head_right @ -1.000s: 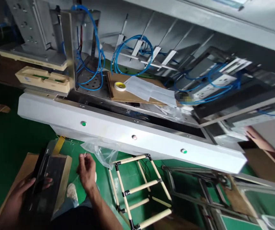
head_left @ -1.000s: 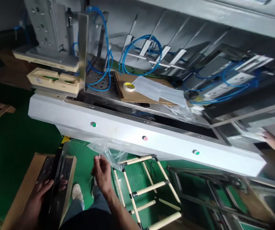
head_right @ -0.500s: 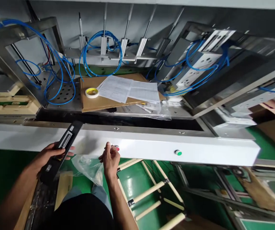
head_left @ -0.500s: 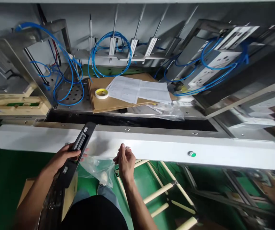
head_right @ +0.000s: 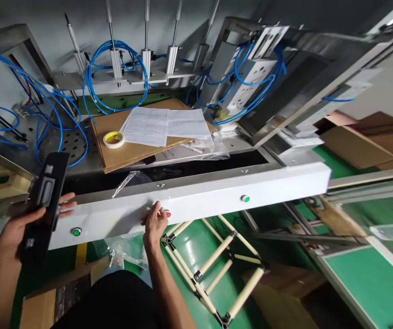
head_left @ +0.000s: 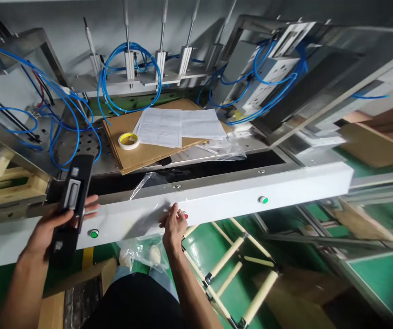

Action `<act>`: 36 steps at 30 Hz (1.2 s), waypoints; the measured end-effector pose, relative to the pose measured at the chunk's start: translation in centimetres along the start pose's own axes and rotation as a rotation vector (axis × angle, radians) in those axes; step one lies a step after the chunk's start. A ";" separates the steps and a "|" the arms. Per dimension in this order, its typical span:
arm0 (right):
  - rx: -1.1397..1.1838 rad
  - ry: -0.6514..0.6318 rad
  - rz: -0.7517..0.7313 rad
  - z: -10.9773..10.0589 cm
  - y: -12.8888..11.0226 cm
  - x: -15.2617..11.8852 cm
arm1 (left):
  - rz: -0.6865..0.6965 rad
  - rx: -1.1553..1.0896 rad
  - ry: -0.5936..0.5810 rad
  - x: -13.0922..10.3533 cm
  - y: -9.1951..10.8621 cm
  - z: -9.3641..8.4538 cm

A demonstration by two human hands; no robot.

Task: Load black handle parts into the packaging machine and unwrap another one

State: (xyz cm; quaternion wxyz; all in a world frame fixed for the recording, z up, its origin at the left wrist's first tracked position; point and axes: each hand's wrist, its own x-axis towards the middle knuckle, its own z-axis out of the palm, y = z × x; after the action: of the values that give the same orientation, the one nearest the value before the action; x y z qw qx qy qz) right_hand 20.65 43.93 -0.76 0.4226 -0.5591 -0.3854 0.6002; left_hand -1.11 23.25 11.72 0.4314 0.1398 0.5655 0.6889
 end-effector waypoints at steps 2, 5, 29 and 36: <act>0.029 0.067 0.026 1.2 0.3 -0.5 | -0.072 -0.024 -0.099 0.3 -1.5 0.5; 0.078 0.156 0.057 2.5 0.5 -1.0 | -0.104 0.015 -0.183 1.8 -4.7 1.7; -1.207 -0.271 -1.094 3.2 2.2 -3.5 | -0.023 -0.025 0.059 2.6 -5.3 -2.2; -1.089 -0.219 -1.160 2.7 2.0 -4.0 | -0.086 -0.101 0.024 0.6 -6.0 -2.2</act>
State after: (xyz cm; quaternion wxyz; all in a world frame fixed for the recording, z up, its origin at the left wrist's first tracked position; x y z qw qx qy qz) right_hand 17.87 39.48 -1.06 0.2948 -0.3351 -0.8926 0.0640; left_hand -0.30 22.18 5.44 0.4605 0.0849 0.5406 0.6990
